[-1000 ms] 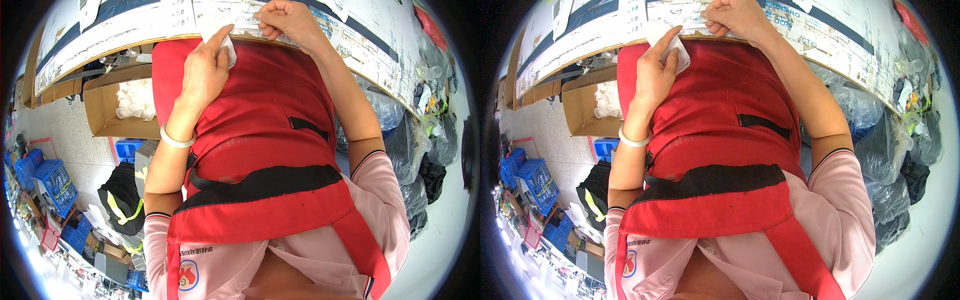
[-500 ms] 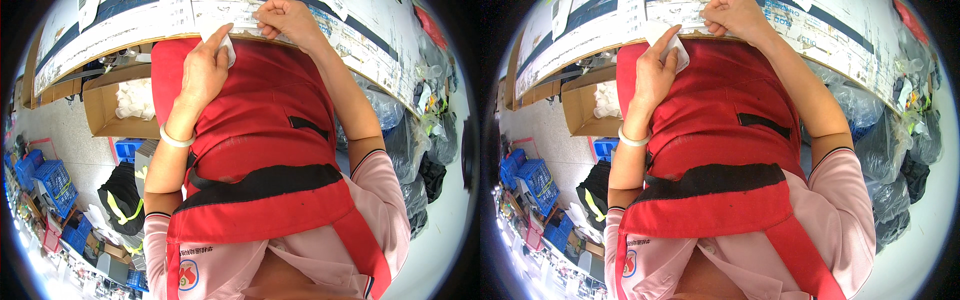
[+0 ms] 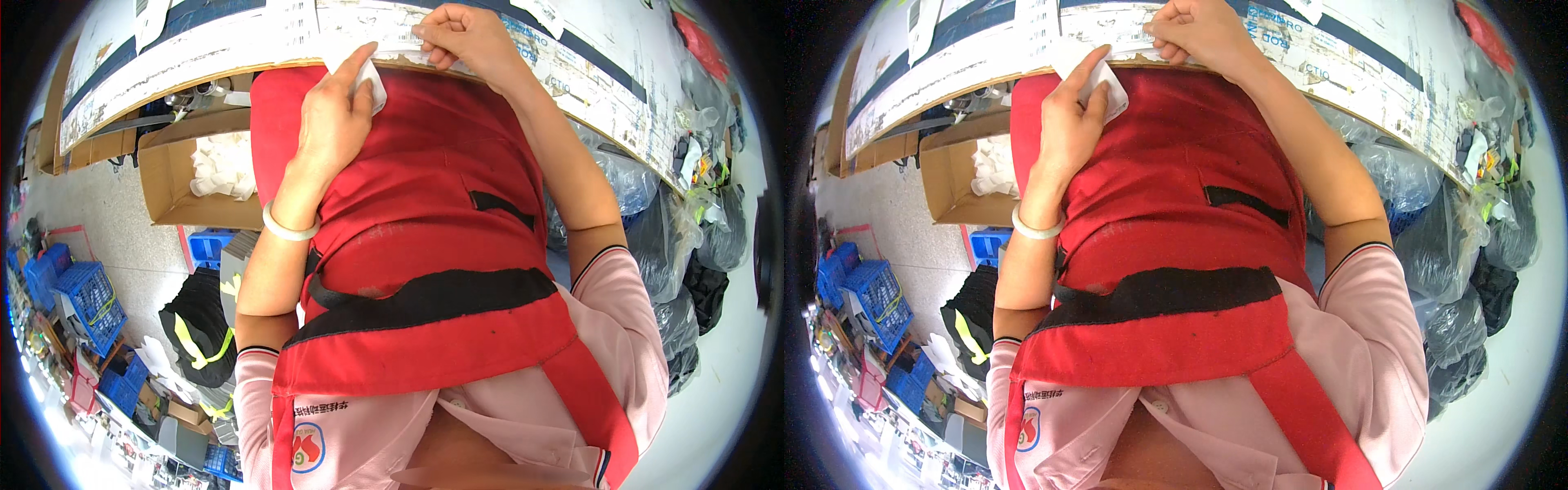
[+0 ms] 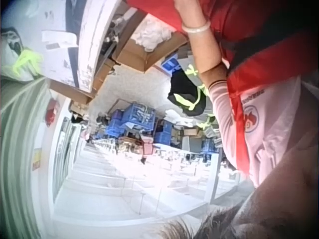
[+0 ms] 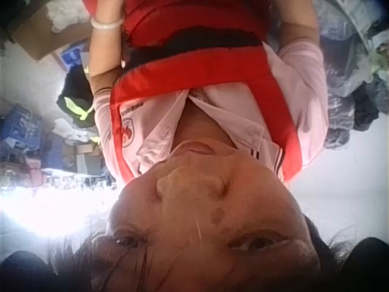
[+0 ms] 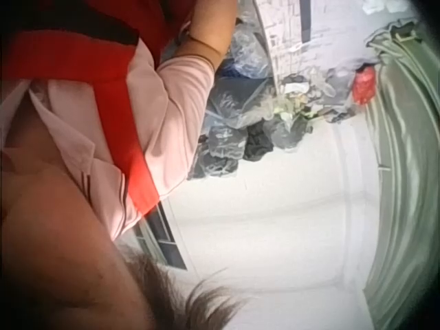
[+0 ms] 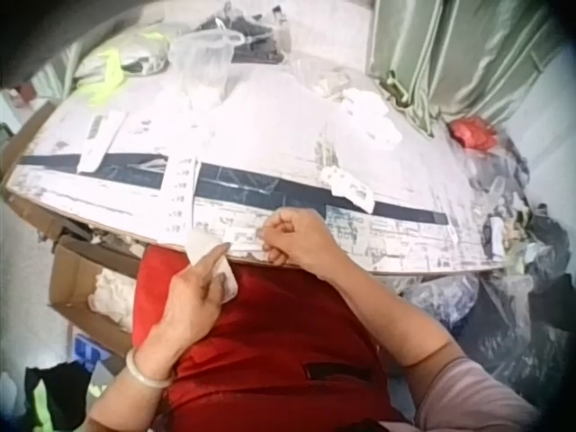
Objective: Peeling and preparing barcodes and logistics labels from a sheet at a workbench.
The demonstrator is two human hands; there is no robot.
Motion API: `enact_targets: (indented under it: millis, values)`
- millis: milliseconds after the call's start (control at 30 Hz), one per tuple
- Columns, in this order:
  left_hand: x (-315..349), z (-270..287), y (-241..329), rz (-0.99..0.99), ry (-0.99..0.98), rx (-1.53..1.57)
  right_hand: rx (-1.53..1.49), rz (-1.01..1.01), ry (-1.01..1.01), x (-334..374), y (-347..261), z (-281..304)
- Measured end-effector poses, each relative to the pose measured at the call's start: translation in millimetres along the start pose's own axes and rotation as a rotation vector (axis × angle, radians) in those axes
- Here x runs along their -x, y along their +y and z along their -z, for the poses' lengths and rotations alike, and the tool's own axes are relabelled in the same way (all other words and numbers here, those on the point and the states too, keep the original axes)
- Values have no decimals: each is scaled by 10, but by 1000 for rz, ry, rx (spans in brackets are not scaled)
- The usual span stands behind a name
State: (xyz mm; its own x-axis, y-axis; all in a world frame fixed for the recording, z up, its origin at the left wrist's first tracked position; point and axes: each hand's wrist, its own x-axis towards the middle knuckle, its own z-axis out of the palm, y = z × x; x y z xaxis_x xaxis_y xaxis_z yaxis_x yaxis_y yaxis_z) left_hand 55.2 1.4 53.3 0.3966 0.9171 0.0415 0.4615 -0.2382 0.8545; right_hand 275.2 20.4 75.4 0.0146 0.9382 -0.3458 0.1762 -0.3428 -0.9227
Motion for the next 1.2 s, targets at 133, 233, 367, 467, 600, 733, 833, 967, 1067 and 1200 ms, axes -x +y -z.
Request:
enact_targets:
  millis: [133,233,367,467,600,733,833,967,1067,1200]
  values:
    - [41,78,-90,94,41,175,-2,40,-10,123,-103,-20]
    - [32,135,-109,78,72,361,-86,50,-27,196,-98,-20]
    - [62,185,-32,165,72,576,16,231,-103,326,-94,-129]
    - [95,186,-44,229,41,674,-31,260,-188,435,-93,-221]
    - [117,176,42,264,69,835,-6,264,-72,478,-89,-157]
    - [110,160,31,254,60,849,-20,382,39,424,-28,-2]
    - [137,132,79,237,6,748,-15,279,-114,501,3,-123]
    - [207,109,150,243,-52,555,163,340,-86,512,35,-13]
    - [244,125,64,245,-52,666,267,328,315,272,123,522]
    - [217,126,162,224,-145,779,502,225,682,-25,494,1672]
